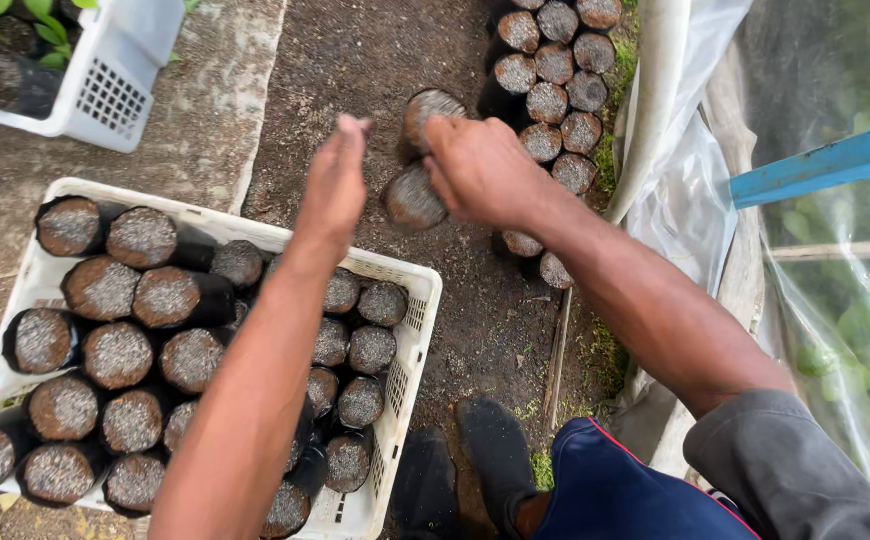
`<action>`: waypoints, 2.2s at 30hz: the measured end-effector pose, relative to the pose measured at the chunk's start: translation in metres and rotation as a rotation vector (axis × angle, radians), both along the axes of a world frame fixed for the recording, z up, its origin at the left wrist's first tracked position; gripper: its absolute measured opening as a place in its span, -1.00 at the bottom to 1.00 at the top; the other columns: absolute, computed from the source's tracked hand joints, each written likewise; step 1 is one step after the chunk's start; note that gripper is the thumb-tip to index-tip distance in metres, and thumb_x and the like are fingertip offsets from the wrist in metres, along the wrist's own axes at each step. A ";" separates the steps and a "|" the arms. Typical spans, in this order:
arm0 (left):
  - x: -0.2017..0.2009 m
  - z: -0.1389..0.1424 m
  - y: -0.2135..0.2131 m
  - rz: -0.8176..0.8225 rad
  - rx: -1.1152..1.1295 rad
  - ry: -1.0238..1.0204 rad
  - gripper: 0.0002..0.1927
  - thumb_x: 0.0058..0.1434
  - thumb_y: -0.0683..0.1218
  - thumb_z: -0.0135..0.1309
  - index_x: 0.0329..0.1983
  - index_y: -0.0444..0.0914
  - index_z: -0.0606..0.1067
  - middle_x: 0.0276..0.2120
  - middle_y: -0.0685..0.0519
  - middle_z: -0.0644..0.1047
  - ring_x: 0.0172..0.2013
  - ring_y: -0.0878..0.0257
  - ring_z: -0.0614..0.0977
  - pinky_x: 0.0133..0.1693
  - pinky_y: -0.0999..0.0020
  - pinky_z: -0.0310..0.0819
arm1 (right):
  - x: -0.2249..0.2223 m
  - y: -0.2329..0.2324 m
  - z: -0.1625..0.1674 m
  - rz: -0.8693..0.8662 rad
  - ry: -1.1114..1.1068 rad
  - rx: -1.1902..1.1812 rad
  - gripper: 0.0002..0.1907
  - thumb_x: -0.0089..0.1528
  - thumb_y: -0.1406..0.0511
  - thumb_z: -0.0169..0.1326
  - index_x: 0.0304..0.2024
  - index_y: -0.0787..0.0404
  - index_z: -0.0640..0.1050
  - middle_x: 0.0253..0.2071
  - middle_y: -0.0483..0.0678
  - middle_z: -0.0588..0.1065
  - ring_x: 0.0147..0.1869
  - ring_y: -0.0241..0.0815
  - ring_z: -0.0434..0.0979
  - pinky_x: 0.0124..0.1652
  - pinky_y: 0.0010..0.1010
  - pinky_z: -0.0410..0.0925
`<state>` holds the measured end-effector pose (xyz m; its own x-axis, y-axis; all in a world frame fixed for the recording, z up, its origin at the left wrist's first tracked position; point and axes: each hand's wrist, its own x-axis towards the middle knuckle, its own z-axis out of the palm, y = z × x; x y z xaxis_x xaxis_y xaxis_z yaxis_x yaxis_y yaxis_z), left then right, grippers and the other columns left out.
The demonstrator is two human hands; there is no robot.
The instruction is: The person repeatedly picks up small seedling pots from a white crate and places them in a neat row on the ground. The person uses both hands to handle the pots and occasionally adjusts their position in the row.
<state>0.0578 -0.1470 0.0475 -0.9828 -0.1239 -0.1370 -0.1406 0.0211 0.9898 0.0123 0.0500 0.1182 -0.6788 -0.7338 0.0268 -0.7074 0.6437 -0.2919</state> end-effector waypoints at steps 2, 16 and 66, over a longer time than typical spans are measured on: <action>-0.013 -0.023 0.021 -0.038 -0.008 -0.220 -0.19 0.44 0.38 -0.43 0.45 -0.31 0.20 0.42 -0.20 0.23 0.44 -0.03 0.22 0.38 0.04 0.08 | -0.017 0.016 -0.029 -0.003 0.058 -0.086 -0.87 0.31 0.37 0.01 -0.23 0.36 0.39 -0.37 0.21 0.49 -0.36 0.24 0.52 -0.30 0.06 0.39; -0.091 -0.149 0.146 -0.330 0.095 -0.470 -0.25 0.44 0.18 -0.27 0.54 -0.31 -0.04 0.47 -0.15 0.16 0.38 -0.03 0.31 0.28 -0.01 0.33 | -0.080 0.067 -0.123 -0.520 0.051 0.113 -0.74 0.12 0.42 0.17 -0.19 0.40 0.41 -0.18 0.32 0.50 -0.17 0.31 0.57 -0.14 0.09 0.42; 0.125 0.022 -0.113 0.173 -0.012 -0.036 -0.48 0.47 0.17 -0.16 0.14 -0.35 0.50 0.02 -0.01 0.62 0.03 0.20 0.69 0.02 0.30 0.57 | 0.192 -0.114 -0.052 0.568 -0.518 -0.272 -0.84 0.16 0.36 0.04 -0.42 0.40 0.47 -0.36 0.28 0.51 -0.25 0.29 0.56 -0.19 0.01 0.44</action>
<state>0.1826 -0.2603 0.0696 -0.9410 -0.2929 -0.1692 -0.1785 0.0050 0.9839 0.2039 -0.0643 0.0664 -0.1802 -0.9829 0.0388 -0.6369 0.0865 -0.7661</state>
